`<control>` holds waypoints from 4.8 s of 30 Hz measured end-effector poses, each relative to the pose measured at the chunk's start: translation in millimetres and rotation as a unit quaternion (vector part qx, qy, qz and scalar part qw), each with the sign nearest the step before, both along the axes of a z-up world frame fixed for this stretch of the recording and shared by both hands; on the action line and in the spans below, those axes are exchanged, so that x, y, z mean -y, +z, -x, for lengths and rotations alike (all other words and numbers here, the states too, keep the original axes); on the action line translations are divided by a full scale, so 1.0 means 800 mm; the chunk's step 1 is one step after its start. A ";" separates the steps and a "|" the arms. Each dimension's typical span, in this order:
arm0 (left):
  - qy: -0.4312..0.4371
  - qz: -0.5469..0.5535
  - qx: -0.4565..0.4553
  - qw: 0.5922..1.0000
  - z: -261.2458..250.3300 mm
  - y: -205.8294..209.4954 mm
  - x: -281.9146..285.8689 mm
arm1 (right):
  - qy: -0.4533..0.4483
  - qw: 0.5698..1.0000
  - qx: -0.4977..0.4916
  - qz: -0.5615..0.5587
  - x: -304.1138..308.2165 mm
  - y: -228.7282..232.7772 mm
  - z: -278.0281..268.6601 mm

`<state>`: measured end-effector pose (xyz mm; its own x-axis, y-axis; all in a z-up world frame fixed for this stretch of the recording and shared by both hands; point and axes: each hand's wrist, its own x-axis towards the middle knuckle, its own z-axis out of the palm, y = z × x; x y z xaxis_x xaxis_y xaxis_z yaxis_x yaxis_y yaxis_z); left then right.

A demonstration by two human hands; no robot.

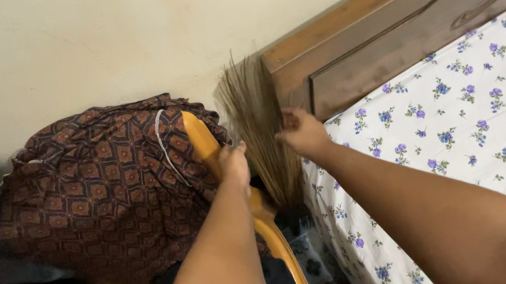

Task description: The person places a broom against the wall, then repeatedly inserts pillows into floral pillowcases on a bed, smoothing and adjusting each one before placing it at the head of the bed.

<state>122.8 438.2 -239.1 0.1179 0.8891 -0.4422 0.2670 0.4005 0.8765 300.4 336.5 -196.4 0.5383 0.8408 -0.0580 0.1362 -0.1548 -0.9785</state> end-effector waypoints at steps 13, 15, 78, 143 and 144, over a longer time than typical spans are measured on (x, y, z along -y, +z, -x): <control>0.028 0.109 0.082 0.990 -0.007 0.071 0.052 | -0.176 0.968 -0.169 0.051 0.110 0.124 -0.023; -0.017 0.117 0.099 0.988 -0.015 0.090 0.072 | -0.197 0.963 -0.171 0.072 0.154 0.130 -0.024; -0.729 0.423 0.024 0.539 0.176 0.295 1.930 | -0.893 0.367 -0.152 -0.212 1.944 0.270 0.696; -0.339 0.401 0.209 0.825 0.061 0.270 2.572 | -0.634 0.722 -0.263 -0.087 2.800 0.278 0.309; -0.334 0.395 0.211 0.830 0.049 0.265 2.569 | -0.627 0.729 -0.262 -0.083 2.803 0.274 0.285</control>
